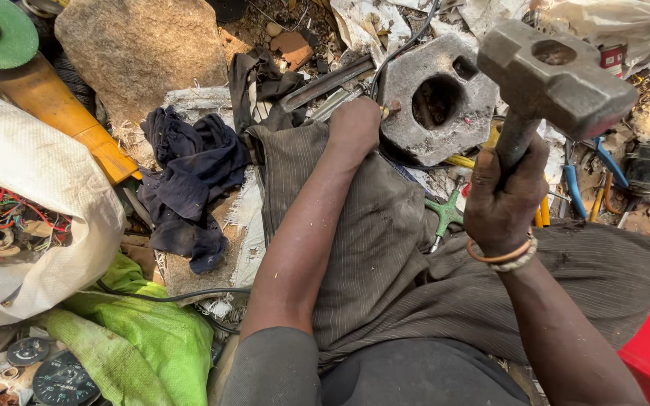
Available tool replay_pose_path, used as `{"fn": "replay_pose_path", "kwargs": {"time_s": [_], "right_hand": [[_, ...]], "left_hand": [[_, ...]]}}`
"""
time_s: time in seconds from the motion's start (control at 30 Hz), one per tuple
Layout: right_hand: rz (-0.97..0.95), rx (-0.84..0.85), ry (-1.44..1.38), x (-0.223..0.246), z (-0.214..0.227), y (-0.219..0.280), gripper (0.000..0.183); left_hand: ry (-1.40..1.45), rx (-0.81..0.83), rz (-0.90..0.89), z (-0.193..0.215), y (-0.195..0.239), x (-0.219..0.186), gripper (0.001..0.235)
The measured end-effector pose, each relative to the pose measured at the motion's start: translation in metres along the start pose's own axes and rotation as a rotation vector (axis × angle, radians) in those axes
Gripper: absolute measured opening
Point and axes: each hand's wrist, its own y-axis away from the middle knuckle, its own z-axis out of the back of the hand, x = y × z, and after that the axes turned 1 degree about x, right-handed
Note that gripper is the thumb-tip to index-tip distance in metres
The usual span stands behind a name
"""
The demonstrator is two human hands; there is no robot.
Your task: The person sits on the ground and uses a hammer and pliers to work on a small metal component placed on a concrete block. They repeatedly strike the part with the hammer and adjust it with pliers, occasionally inspecting the piece by hand.
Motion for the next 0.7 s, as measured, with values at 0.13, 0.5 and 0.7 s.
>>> {"fn": "replay_pose_path", "kwargs": {"time_s": [0.13,0.5,0.7], "right_hand": [[-0.234,0.297,0.166,-0.018,-0.042,-0.005,0.033],[-0.104,-0.157,-0.334,-0.027,-0.042,-0.014,0.029],[-0.311,0.462,0.388,-0.035,-0.015,-0.003,0.038]], "left_hand": [[0.009,0.061,-0.003,0.005,0.007,0.0,0.018],[0.012,0.159,-0.027,0.033,0.004,-0.002,0.017],[0.066,0.274,-0.072,0.052,-0.003,0.0,0.029]]}}
